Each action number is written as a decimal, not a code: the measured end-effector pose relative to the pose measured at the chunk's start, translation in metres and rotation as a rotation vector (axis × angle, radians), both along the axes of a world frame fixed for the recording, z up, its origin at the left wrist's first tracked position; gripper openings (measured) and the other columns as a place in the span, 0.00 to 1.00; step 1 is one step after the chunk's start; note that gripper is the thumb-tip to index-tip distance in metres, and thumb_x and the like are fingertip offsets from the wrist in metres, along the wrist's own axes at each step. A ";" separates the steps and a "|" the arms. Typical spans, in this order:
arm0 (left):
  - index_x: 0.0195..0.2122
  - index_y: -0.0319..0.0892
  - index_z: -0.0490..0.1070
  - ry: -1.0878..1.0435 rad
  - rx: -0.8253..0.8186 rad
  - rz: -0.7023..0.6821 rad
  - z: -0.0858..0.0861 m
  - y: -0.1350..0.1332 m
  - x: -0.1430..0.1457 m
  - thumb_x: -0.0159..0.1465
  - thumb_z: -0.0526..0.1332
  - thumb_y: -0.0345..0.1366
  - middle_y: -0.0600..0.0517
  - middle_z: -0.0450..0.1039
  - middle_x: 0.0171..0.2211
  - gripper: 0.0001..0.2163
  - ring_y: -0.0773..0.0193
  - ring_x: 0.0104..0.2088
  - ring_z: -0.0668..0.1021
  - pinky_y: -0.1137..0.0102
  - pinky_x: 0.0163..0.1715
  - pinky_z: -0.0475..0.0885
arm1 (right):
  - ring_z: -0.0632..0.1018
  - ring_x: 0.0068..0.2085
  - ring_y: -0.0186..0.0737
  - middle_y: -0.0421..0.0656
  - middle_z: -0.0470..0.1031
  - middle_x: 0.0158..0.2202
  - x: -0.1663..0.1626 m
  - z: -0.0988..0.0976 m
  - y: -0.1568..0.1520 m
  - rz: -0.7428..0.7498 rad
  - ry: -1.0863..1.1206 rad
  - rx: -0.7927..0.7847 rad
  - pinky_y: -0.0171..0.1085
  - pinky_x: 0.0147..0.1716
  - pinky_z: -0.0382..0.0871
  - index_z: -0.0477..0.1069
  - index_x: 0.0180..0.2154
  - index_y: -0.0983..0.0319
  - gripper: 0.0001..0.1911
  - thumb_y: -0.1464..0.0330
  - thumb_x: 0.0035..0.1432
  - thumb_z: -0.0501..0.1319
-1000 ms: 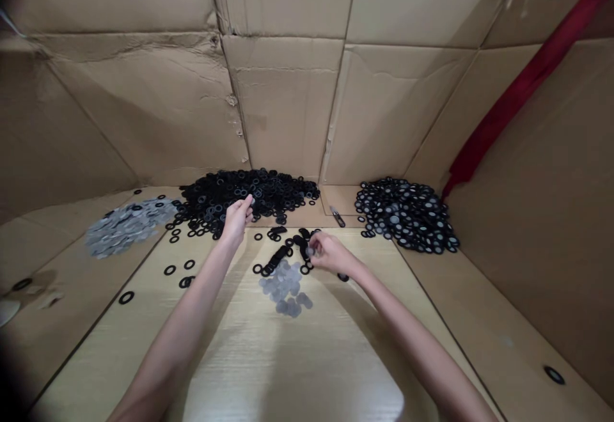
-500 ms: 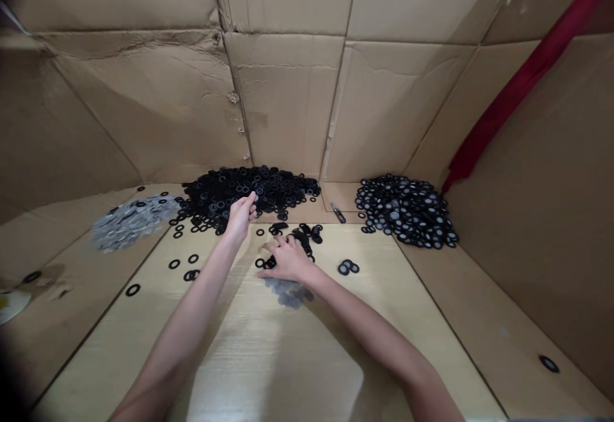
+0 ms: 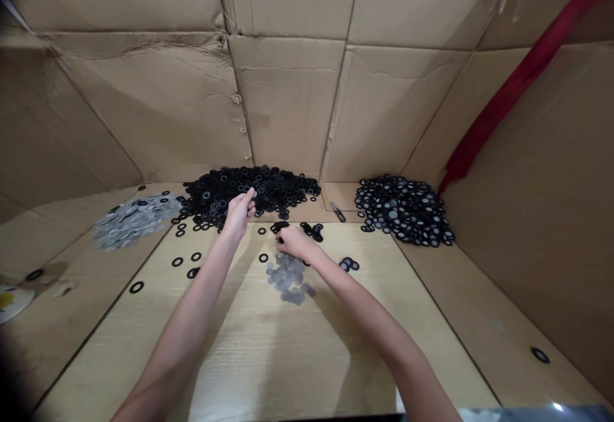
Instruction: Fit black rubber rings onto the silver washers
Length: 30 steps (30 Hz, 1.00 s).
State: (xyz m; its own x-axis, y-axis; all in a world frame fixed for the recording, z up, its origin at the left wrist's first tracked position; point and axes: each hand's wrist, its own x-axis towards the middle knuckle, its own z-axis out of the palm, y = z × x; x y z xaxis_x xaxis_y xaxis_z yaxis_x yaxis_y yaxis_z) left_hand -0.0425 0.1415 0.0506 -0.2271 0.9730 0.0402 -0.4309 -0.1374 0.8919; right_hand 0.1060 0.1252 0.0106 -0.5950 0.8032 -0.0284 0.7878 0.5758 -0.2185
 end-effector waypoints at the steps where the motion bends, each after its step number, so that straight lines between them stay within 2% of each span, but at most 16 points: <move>1: 0.18 0.39 0.57 0.000 -0.008 -0.001 0.000 0.000 0.000 0.46 0.66 0.42 0.62 0.49 0.13 0.17 0.79 0.15 0.53 0.78 0.13 0.46 | 0.75 0.34 0.39 0.48 0.77 0.34 -0.001 -0.001 -0.001 0.001 -0.013 0.007 0.31 0.33 0.63 0.75 0.35 0.64 0.13 0.74 0.49 0.54; 6: 0.18 0.38 0.60 0.000 -0.042 0.006 0.001 0.000 0.001 0.46 0.66 0.41 0.61 0.50 0.14 0.16 0.79 0.15 0.55 0.79 0.14 0.48 | 0.75 0.34 0.39 0.48 0.77 0.34 0.001 0.003 0.009 -0.024 0.005 0.001 0.30 0.33 0.63 0.75 0.35 0.64 0.12 0.74 0.49 0.55; 11: 0.18 0.38 0.60 -0.003 -0.063 0.004 0.002 0.000 0.002 0.47 0.66 0.40 0.61 0.49 0.13 0.15 0.79 0.15 0.55 0.79 0.14 0.48 | 0.74 0.39 0.42 0.51 0.75 0.37 0.007 0.013 0.037 -0.248 0.039 0.040 0.34 0.38 0.63 0.72 0.41 0.65 0.14 0.68 0.56 0.52; 13: 0.19 0.38 0.61 0.002 -0.072 0.002 0.002 -0.001 0.003 0.47 0.66 0.40 0.61 0.49 0.13 0.14 0.79 0.15 0.55 0.79 0.13 0.48 | 0.73 0.43 0.43 0.52 0.74 0.40 0.007 0.011 0.038 -0.281 0.027 0.069 0.35 0.42 0.62 0.72 0.41 0.65 0.14 0.66 0.57 0.53; 15: 0.19 0.38 0.62 0.005 -0.071 -0.001 0.002 -0.001 0.003 0.46 0.66 0.41 0.61 0.50 0.13 0.15 0.79 0.15 0.56 0.79 0.13 0.48 | 0.69 0.48 0.44 0.51 0.71 0.44 0.002 0.007 0.029 -0.223 0.049 0.150 0.38 0.46 0.60 0.71 0.42 0.64 0.15 0.64 0.56 0.55; 17: 0.19 0.38 0.61 0.002 -0.059 -0.005 0.003 -0.002 0.003 0.46 0.66 0.41 0.61 0.50 0.14 0.15 0.79 0.15 0.56 0.79 0.13 0.49 | 0.67 0.50 0.44 0.50 0.70 0.45 -0.005 0.002 0.011 -0.080 0.086 0.219 0.39 0.48 0.58 0.71 0.43 0.63 0.15 0.64 0.56 0.55; 19: 0.19 0.38 0.60 -0.005 -0.040 -0.017 0.004 -0.003 0.003 0.45 0.67 0.42 0.61 0.50 0.14 0.16 0.79 0.15 0.55 0.79 0.13 0.48 | 0.70 0.45 0.41 0.49 0.72 0.41 -0.015 -0.002 -0.007 0.070 0.082 0.154 0.37 0.46 0.60 0.72 0.40 0.63 0.14 0.63 0.55 0.56; 21: 0.19 0.38 0.60 -0.016 -0.019 -0.038 0.006 -0.005 0.002 0.46 0.66 0.41 0.62 0.48 0.14 0.16 0.79 0.15 0.54 0.79 0.13 0.47 | 0.73 0.38 0.39 0.48 0.73 0.37 -0.024 -0.005 -0.022 0.132 0.061 0.066 0.34 0.39 0.63 0.73 0.38 0.64 0.13 0.64 0.54 0.57; 23: 0.19 0.39 0.59 -0.025 0.004 -0.050 0.009 -0.008 0.002 0.46 0.66 0.41 0.62 0.47 0.14 0.16 0.79 0.14 0.52 0.79 0.13 0.46 | 0.73 0.35 0.38 0.47 0.74 0.35 -0.030 -0.007 -0.028 0.132 0.056 0.020 0.32 0.34 0.63 0.74 0.35 0.64 0.11 0.67 0.52 0.57; 26: 0.19 0.38 0.59 -0.020 0.020 -0.048 0.012 -0.015 0.001 0.47 0.66 0.41 0.62 0.47 0.14 0.16 0.79 0.15 0.53 0.78 0.13 0.46 | 0.74 0.34 0.36 0.45 0.75 0.33 -0.030 -0.009 -0.024 0.103 0.086 -0.013 0.31 0.34 0.63 0.74 0.33 0.64 0.10 0.72 0.49 0.57; 30: 0.18 0.38 0.60 0.016 0.008 -0.038 0.007 -0.027 -0.001 0.47 0.66 0.41 0.61 0.49 0.14 0.15 0.79 0.15 0.55 0.78 0.14 0.46 | 0.74 0.38 0.38 0.48 0.75 0.39 -0.013 -0.007 -0.007 -0.092 0.175 0.037 0.31 0.38 0.64 0.73 0.40 0.66 0.15 0.73 0.48 0.57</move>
